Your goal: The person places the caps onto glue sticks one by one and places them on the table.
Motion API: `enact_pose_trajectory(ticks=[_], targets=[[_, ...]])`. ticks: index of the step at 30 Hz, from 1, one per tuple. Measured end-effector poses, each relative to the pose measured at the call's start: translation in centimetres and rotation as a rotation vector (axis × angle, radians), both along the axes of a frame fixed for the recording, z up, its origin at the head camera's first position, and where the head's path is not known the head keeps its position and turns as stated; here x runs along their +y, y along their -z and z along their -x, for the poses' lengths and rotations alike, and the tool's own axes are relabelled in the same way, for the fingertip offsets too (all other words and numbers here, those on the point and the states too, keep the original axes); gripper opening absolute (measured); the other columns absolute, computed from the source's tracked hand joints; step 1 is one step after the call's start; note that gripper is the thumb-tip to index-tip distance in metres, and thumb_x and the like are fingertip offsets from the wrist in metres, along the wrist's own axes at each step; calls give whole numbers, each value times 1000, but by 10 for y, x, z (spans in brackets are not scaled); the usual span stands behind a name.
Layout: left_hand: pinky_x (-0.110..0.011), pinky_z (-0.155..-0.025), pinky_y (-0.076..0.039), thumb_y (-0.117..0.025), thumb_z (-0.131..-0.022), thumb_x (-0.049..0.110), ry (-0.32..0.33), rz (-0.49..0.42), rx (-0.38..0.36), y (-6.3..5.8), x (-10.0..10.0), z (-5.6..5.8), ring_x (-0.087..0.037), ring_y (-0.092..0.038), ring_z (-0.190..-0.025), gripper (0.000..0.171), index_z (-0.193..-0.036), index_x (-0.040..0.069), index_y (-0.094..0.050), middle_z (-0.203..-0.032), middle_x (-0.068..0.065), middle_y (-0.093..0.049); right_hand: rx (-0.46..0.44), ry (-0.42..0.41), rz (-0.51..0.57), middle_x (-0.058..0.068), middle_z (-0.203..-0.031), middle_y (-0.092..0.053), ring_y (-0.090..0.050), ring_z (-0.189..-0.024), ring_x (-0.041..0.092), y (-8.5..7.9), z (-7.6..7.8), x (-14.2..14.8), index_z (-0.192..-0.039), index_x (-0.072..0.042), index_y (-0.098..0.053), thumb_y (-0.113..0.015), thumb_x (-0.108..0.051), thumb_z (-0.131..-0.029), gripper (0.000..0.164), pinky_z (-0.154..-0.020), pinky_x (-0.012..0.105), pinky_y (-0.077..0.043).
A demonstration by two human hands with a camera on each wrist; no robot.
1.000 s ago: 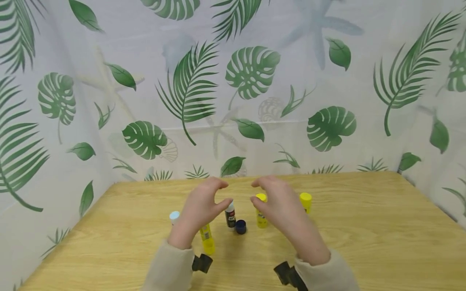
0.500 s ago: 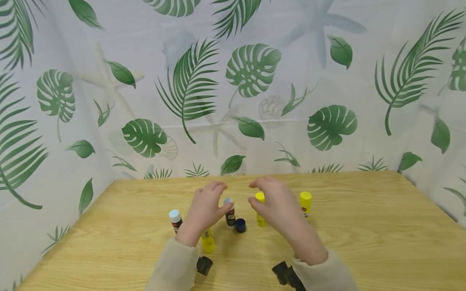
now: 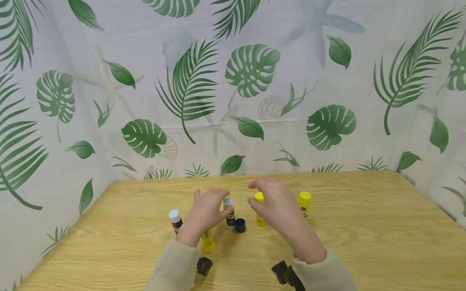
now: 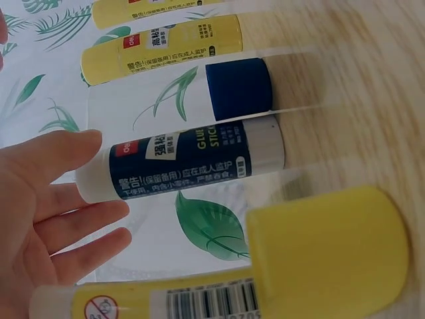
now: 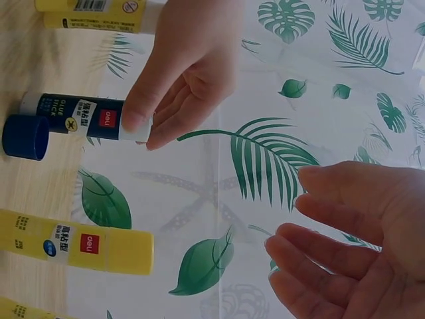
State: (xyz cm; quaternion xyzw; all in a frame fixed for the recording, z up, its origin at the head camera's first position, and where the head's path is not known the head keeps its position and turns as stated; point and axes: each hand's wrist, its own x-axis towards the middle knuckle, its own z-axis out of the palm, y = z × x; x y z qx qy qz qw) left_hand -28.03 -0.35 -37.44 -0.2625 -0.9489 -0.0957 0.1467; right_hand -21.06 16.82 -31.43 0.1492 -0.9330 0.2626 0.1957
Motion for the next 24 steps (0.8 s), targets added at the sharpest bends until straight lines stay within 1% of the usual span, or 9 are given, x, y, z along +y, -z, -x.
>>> enact_pose_trajectory(ticks=[4,8,11,14,17,24], targets=[[-61,-89,-26,-61,-82,34,13,-8,13,1,0,0,-19,-53,-99,32,-107,13,-62,-104,-1,-61,2,-5,-2,9,-98,-61,-57,-87,27,0,0,0,-96,-2,-63,-69,-7,-75,22,-68,39,-47],[-58,-87,-31,-62,-82,32,24,-11,24,2,0,0,-18,-55,-94,29,-104,13,-63,-99,0,-62,9,-8,-5,9,-97,-61,-57,-87,26,1,1,0,-95,-2,-64,-69,-7,-75,21,-68,39,-48],[-53,-85,-35,-62,-81,31,28,-12,25,2,0,0,-16,-56,-88,25,-100,14,-63,-94,2,-62,11,-10,-4,9,-97,-62,-57,-86,27,1,1,0,-95,-2,-64,-69,-7,-75,21,-68,39,-48],[-47,-80,-38,-63,-81,31,32,-8,21,1,0,1,-13,-57,-80,23,-98,15,-63,-90,4,-62,9,-10,-5,9,-97,-62,-57,-87,27,1,1,0,-96,-2,-64,-69,-7,-75,22,-68,39,-47],[-41,-74,-38,-65,-80,31,34,-5,6,1,0,1,-11,-56,-76,24,-97,15,-63,-88,5,-62,3,-8,-6,9,-97,-62,-57,-87,27,0,1,0,-96,-2,-63,-69,-7,-75,22,-68,39,-47],[-34,-70,-37,-68,-78,30,52,-17,-27,-1,-1,0,-8,-55,-70,22,-94,15,-62,-85,6,-62,-13,-4,-9,10,-98,-61,-57,-87,27,-1,0,0,-97,-2,-63,-68,-8,-76,22,-68,39,-47]])
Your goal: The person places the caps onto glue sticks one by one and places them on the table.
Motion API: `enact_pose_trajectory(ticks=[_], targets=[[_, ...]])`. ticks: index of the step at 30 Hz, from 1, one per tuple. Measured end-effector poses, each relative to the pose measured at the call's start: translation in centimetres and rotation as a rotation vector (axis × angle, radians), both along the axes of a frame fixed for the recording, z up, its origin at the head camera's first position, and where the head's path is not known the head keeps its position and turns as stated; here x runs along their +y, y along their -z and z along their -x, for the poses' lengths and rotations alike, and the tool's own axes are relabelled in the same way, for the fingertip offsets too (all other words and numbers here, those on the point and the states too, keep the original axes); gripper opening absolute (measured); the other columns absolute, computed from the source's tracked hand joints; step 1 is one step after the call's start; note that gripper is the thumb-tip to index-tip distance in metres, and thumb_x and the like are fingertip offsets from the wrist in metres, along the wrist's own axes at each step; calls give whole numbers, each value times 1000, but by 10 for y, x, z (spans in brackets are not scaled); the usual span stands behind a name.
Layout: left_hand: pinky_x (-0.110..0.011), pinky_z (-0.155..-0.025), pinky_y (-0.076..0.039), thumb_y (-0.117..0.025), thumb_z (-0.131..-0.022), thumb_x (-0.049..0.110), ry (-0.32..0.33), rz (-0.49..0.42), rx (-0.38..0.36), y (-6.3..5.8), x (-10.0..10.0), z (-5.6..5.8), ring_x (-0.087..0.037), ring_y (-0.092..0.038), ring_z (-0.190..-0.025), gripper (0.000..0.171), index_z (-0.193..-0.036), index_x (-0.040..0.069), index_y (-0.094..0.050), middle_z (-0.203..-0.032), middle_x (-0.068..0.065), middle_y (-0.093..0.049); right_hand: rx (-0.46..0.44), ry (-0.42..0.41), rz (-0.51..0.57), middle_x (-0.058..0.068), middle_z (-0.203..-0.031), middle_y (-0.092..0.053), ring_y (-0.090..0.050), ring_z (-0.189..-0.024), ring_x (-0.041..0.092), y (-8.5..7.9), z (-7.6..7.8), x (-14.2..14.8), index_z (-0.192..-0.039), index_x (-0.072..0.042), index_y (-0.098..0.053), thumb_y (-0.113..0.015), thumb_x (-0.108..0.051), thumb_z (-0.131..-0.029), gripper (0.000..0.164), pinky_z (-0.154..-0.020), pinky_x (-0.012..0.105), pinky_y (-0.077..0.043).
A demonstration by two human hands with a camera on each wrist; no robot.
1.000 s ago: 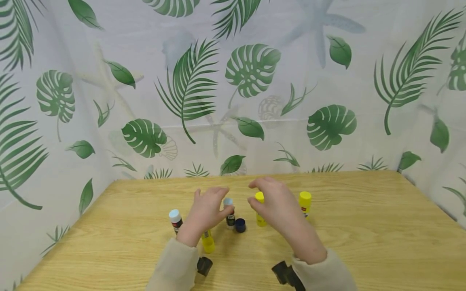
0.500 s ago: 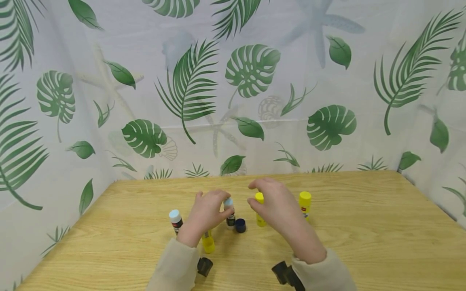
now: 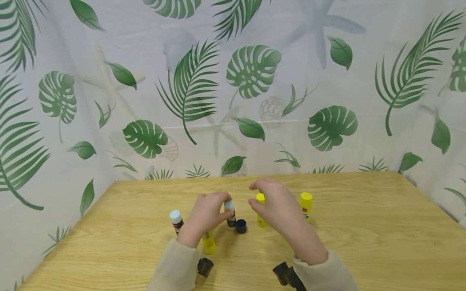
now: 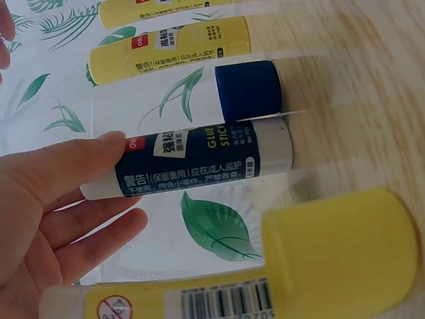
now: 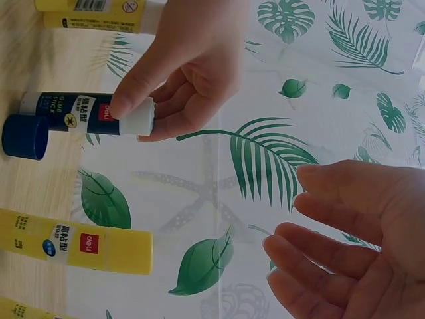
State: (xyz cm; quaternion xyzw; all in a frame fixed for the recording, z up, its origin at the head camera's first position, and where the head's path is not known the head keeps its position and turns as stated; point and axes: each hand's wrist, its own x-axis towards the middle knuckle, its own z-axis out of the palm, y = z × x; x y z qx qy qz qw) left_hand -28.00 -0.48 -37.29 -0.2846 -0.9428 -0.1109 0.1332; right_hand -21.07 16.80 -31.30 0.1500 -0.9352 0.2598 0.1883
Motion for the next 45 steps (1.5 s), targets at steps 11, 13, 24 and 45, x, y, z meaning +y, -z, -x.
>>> enact_pose_trajectory(ticks=[11,13,24,45], targets=[[-36,-73,-38,-70,-75,28,34,-24,-25,-5,-2,-3,-7,-55,-70,22,-92,14,-63,-84,7,-63,-5,-6,5,10,-98,-61,-57,-87,27,0,-1,1,-98,-2,-63,-68,-8,-76,23,-68,39,-47],[-35,-73,-40,-70,-76,27,48,-36,-14,-7,-3,-4,-7,-55,-70,22,-92,14,-63,-84,6,-63,-8,-7,3,10,-98,-61,-57,-87,27,0,-1,1,-98,-2,-63,-68,-8,-76,23,-68,39,-47],[-26,-72,-45,-63,-82,17,117,-273,-79,-32,-11,-17,-14,-54,-83,20,-98,7,-59,-96,-2,-59,-11,-4,4,10,-99,-61,-57,-88,28,0,0,1,-99,-2,-63,-68,-9,-76,24,-68,39,-47],[-31,-68,-47,-60,-77,1,176,-836,118,-54,-15,-28,-18,-53,-79,27,-103,-1,-54,-93,-9,-56,77,-44,88,13,-100,-60,-56,-89,28,-15,-3,-5,-102,0,-61,-67,-8,-78,26,-76,42,-46]])
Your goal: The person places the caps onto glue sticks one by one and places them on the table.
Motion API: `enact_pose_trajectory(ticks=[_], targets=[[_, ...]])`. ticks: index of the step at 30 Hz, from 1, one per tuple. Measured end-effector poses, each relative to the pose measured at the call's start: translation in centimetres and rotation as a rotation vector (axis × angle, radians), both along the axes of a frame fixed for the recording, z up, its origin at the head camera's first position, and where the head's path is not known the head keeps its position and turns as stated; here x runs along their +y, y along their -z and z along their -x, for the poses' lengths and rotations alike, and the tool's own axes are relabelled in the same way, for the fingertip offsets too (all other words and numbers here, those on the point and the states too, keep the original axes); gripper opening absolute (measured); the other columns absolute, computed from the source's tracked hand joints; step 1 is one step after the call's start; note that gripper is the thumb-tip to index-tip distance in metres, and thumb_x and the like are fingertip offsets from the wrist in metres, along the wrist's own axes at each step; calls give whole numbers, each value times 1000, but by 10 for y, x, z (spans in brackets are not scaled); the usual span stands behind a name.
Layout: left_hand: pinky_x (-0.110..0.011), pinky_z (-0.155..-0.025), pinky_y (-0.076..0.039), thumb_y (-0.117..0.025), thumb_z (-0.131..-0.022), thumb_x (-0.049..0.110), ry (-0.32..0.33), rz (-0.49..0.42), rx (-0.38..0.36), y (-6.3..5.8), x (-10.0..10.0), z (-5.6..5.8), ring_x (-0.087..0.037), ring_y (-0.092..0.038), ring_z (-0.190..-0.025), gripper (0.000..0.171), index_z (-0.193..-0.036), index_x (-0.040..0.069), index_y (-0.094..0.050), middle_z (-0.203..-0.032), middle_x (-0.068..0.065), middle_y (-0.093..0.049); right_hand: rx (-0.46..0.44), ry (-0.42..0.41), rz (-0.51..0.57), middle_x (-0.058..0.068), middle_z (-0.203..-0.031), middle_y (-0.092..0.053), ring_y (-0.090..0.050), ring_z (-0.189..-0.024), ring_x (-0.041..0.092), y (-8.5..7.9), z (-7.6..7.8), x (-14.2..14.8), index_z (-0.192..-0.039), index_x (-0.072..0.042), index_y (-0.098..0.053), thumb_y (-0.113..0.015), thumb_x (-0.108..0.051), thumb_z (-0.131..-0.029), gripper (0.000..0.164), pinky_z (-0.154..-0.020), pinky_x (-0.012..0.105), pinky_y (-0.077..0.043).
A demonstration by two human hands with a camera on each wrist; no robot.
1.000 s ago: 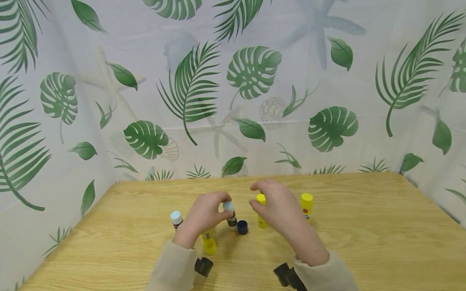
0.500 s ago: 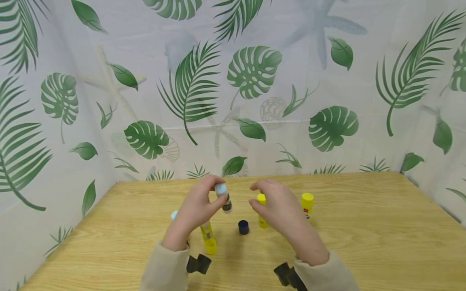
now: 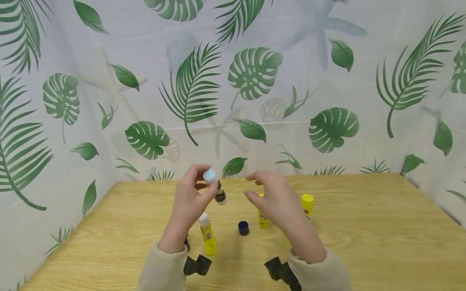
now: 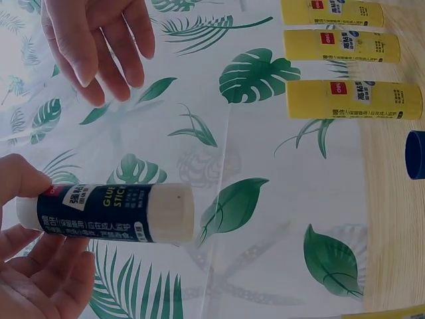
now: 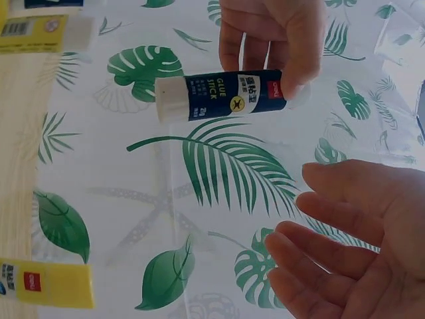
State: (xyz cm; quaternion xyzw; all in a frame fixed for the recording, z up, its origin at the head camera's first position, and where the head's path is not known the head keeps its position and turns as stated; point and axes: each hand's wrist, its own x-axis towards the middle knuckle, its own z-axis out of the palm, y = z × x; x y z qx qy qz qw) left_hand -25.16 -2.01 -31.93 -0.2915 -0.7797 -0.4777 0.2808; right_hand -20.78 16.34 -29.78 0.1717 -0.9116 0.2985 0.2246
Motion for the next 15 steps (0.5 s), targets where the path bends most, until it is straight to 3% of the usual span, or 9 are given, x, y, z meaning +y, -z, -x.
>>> enact_pose_trajectory(ticks=[8,15], targets=[[-24,-64,-47,-70,-72,10,-68,-69,-93,-2,-1,-5,-14,-57,-75,20,-86,3,-58,-86,-4,-58,-15,4,-1,14,-98,-60,-58,-87,29,7,8,-5,-99,1,-62,-67,-8,-77,24,-73,41,-47],[-30,-69,-47,-67,-76,10,-80,-39,-55,-3,0,-6,-20,-57,-83,17,-85,2,-56,-101,-9,-57,-94,8,-47,12,-96,-61,-58,-86,27,28,26,-10,-98,0,-62,-67,-9,-78,23,-72,40,-47]])
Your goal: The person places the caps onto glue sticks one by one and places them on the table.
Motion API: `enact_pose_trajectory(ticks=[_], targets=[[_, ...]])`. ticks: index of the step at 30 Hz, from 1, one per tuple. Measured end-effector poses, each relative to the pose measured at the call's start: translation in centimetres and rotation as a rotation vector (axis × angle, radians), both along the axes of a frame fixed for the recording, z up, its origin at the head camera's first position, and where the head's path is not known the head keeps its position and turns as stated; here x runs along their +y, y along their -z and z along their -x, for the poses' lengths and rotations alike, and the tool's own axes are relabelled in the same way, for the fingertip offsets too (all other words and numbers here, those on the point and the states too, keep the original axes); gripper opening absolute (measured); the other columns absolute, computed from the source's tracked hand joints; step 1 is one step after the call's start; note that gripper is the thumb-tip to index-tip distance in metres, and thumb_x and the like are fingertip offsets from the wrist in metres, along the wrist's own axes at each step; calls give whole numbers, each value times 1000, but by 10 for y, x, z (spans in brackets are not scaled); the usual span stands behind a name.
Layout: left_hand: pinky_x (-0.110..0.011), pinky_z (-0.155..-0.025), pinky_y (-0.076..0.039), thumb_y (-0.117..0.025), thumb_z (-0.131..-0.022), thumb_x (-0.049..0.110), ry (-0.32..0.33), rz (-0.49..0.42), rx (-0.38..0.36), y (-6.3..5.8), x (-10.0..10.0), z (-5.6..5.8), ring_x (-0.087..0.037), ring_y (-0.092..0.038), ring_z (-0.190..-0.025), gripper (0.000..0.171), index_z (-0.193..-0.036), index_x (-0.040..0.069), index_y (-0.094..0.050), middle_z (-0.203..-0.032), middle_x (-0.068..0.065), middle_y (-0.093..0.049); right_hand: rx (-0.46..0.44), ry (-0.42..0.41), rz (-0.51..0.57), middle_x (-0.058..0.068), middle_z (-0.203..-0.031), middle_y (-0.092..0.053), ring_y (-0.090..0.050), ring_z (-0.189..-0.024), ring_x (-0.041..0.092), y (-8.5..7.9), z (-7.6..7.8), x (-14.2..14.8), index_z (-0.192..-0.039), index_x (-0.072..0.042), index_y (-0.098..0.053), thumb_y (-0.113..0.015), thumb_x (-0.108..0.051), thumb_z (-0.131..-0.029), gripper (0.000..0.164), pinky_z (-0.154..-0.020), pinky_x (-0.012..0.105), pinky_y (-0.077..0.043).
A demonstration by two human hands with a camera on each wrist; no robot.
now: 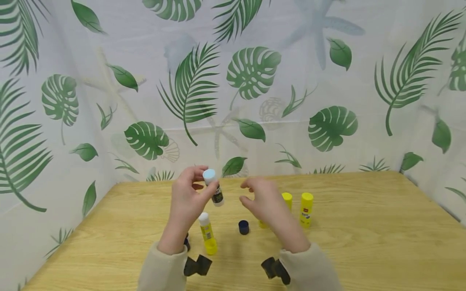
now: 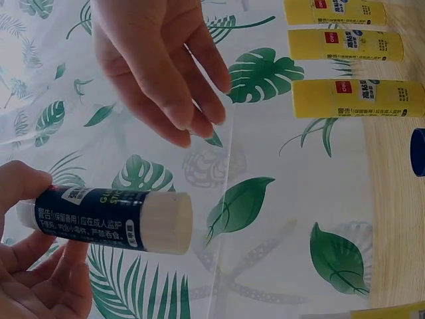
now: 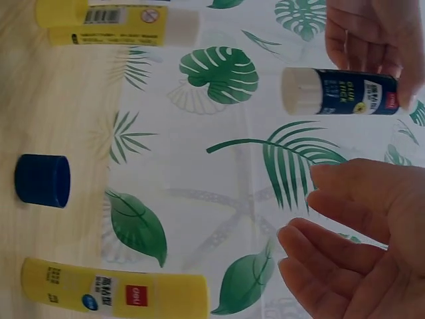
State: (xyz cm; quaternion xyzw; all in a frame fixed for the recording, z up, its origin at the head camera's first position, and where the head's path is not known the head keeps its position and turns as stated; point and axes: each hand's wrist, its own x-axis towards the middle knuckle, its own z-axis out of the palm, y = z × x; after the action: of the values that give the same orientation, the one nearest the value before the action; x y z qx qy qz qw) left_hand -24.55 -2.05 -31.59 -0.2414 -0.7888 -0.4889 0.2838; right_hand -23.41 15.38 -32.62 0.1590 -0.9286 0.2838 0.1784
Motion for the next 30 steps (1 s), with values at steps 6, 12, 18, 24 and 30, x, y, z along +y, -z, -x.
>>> enact_pose_trajectory(ticks=[6,12,18,24,30], targets=[[-31,-73,-45,-60,-81,10,39,-20,-48,0,-1,0,-20,-54,-78,19,-93,0,-49,-86,-10,-57,-52,-19,-60,11,-94,-62,-57,-84,26,18,14,-10,-96,0,-63,-68,-9,-76,23,-72,38,-48],[-23,-50,-39,-48,-89,11,126,-2,-49,1,0,2,-15,-44,-58,19,-102,-3,-44,-74,-7,-49,-137,-38,-110,12,-94,-61,-57,-83,26,32,20,-15,-98,2,-62,-69,-8,-75,26,-71,37,-47],[-23,-46,-43,-42,-94,18,187,77,-74,0,-1,1,-10,-50,-53,26,-111,-2,-44,-69,-4,-49,-250,-52,-145,14,-98,-59,-55,-88,28,42,24,-19,-102,4,-59,-68,-8,-76,30,-74,39,-46],[-23,-43,-40,-44,-92,17,183,145,-123,-3,-4,-1,-10,-45,-50,22,-104,-1,-50,-68,-3,-48,-331,-63,-186,16,-103,-57,-53,-95,29,51,25,-23,-107,5,-57,-68,-9,-77,35,-82,41,-42],[-20,-41,-36,-49,-85,13,163,192,-174,-2,-7,0,-11,-41,-49,13,-93,2,-51,-69,-4,-46,-399,-94,-203,17,-108,-56,-51,-101,30,57,23,-25,-110,5,-55,-66,-9,-78,37,-86,44,-40]])
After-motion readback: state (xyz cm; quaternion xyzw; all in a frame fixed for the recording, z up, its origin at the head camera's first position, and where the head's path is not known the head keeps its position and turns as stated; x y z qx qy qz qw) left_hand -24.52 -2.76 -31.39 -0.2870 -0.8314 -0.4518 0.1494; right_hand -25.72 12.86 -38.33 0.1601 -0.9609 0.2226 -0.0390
